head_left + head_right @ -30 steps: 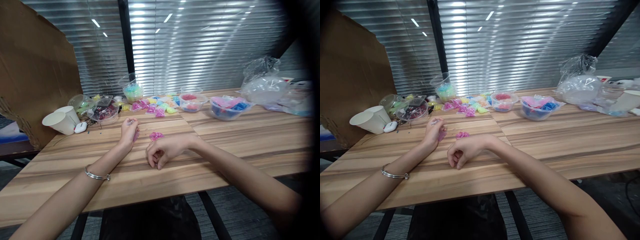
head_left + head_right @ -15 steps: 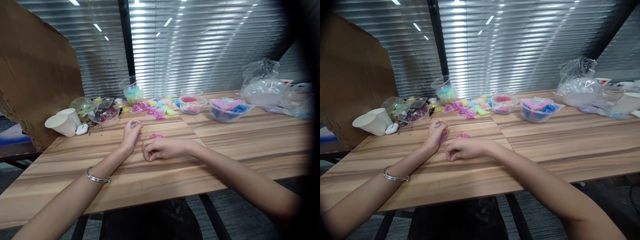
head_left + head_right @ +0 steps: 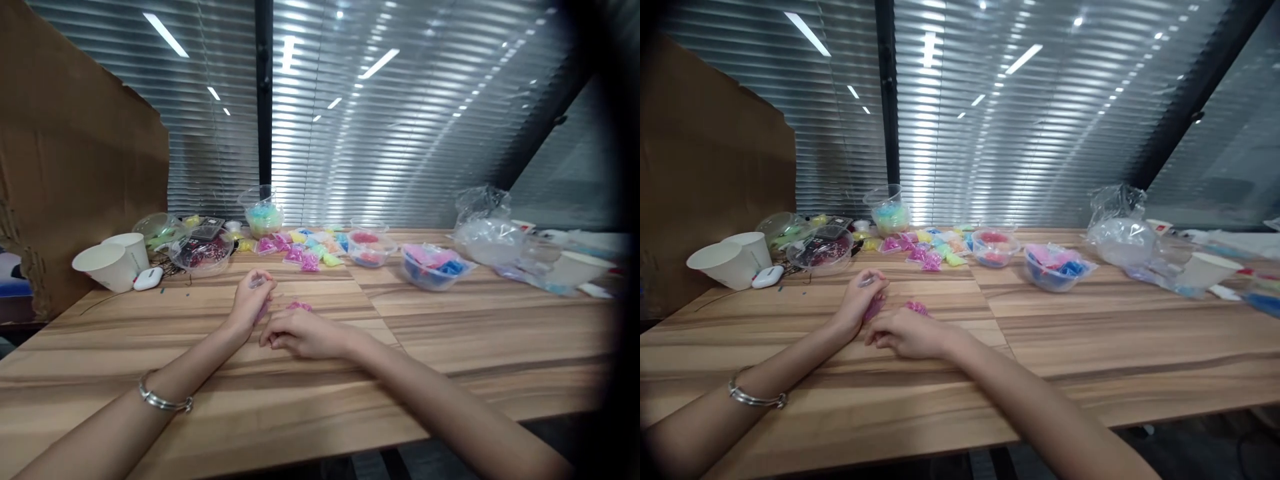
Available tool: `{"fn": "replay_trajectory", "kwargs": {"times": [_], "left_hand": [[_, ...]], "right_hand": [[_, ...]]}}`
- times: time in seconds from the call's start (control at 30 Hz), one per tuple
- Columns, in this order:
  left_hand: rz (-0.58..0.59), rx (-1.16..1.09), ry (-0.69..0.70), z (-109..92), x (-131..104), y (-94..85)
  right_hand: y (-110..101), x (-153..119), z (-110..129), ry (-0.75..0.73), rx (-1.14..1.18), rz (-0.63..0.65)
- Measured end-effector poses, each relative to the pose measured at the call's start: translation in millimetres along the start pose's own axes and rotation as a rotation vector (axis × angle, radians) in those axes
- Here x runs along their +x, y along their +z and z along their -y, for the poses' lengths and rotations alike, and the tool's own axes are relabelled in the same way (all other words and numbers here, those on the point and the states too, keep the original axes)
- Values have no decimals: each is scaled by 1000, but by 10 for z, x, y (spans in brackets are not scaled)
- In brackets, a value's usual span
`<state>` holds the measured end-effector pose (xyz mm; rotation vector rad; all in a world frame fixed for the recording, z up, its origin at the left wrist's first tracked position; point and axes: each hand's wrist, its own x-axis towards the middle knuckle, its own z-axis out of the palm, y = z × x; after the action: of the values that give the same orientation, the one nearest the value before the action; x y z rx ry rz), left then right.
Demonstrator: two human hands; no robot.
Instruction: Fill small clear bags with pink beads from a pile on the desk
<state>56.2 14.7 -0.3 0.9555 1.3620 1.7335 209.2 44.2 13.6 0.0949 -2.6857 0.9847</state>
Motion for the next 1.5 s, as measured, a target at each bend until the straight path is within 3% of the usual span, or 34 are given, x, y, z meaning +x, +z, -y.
{"fn": "replay_trajectory", "kwargs": {"times": [0.07, 0.13, 0.27, 0.4, 0.53, 0.7, 0.87, 1.07, 1.27, 1.5], "left_hand": [[-2, 16, 11, 4, -1, -6], [16, 34, 19, 11, -5, -12], [52, 14, 22, 49, 0, -17], [152, 82, 67, 60, 2, -3], [320, 250, 219, 23, -25, 6], [303, 302, 240, 29, -60, 23], [377, 304, 208, 56, -105, 53], [278, 417, 264, 64, -79, -8], [268, 444, 290, 70, -47, -29], [256, 424, 278, 53, -52, -35]], "right_hand": [[39, 24, -18, 10, -35, -85], [73, 54, -47, 23, 93, -166], [112, 105, -160, 115, 395, -558], [104, 108, -242, 194, 332, -834], [88, 108, -230, 170, 217, -864], [85, 138, -261, 159, 143, -928], [70, 162, -298, 180, 205, -972], [85, 173, -248, 158, 187, -918], [101, 151, -243, 182, 176, -893], [65, 129, -298, 160, 233, -1046]]}}
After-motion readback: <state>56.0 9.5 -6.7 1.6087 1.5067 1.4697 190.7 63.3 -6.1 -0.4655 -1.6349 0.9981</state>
